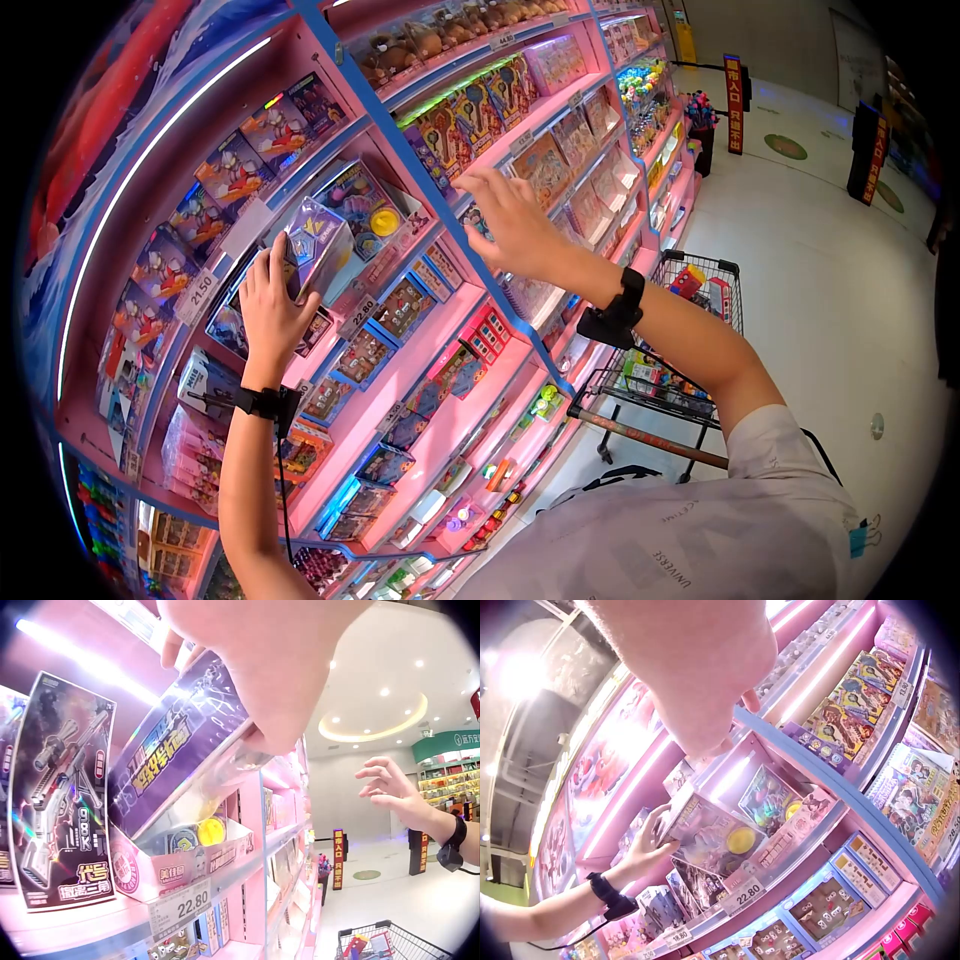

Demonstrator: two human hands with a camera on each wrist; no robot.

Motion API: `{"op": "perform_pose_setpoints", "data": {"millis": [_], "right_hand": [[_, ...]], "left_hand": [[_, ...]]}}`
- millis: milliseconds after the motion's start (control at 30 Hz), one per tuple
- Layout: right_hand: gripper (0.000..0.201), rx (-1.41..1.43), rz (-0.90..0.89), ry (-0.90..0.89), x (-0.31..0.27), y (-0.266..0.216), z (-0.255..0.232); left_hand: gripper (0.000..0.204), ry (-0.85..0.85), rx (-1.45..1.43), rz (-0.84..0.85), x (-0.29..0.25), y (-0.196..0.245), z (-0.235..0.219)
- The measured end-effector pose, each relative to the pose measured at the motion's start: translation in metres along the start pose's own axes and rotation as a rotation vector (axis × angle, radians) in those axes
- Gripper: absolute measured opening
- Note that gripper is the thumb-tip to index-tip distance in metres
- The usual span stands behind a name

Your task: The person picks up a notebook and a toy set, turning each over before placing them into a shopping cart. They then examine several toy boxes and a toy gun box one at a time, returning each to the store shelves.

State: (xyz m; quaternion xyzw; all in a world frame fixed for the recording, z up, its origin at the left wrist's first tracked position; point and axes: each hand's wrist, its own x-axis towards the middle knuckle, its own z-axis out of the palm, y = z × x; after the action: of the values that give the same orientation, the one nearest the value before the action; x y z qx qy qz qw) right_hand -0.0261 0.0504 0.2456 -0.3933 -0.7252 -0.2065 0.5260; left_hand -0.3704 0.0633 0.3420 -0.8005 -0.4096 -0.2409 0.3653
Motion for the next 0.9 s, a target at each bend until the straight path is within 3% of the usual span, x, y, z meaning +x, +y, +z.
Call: {"op": "perform_pose_setpoints", "data": {"millis": [200,300,367,467,567,667,767,800,900], "right_hand": [[0.051,-0.009,0.0,-0.059,0.005,-0.002,0.01],[0.05,-0.001,-0.018,-0.098,0.009,0.003,0.028],[0.048,-0.007,-0.056,-0.131,0.017,0.006,0.044],[0.045,-0.019,-0.124,-0.254,0.052,0.006,0.068],[0.041,0.006,-0.309,-0.187,0.099,0.011,0.114],[0.047,-0.126,-0.335,-0.39,0.146,-0.003,0.141],[0.051,-0.29,-0.384,-0.345,0.174,-0.007,0.195],[0.041,-0.278,-0.259,-0.482,0.184,-0.01,0.213],[0.043,-0.203,-0.049,-0.624,0.198,-0.018,0.234]], "left_hand": [[0.077,-0.196,0.094,-0.003,-0.002,-0.012,0.02],[0.074,-0.087,-0.026,0.089,0.001,-0.011,0.028],[0.071,-0.144,-0.064,0.111,0.003,-0.004,0.028],[0.071,-0.23,0.017,0.091,0.002,0.011,0.023],[0.069,-0.236,0.036,0.087,0.001,0.012,0.026],[0.064,-0.227,0.061,0.116,0.001,0.016,0.027],[0.064,-0.293,0.068,0.083,0.004,0.017,0.029],[0.062,-0.286,0.076,0.099,0.004,0.016,0.029],[0.062,-0.284,0.14,0.101,0.003,0.016,0.034]]}}
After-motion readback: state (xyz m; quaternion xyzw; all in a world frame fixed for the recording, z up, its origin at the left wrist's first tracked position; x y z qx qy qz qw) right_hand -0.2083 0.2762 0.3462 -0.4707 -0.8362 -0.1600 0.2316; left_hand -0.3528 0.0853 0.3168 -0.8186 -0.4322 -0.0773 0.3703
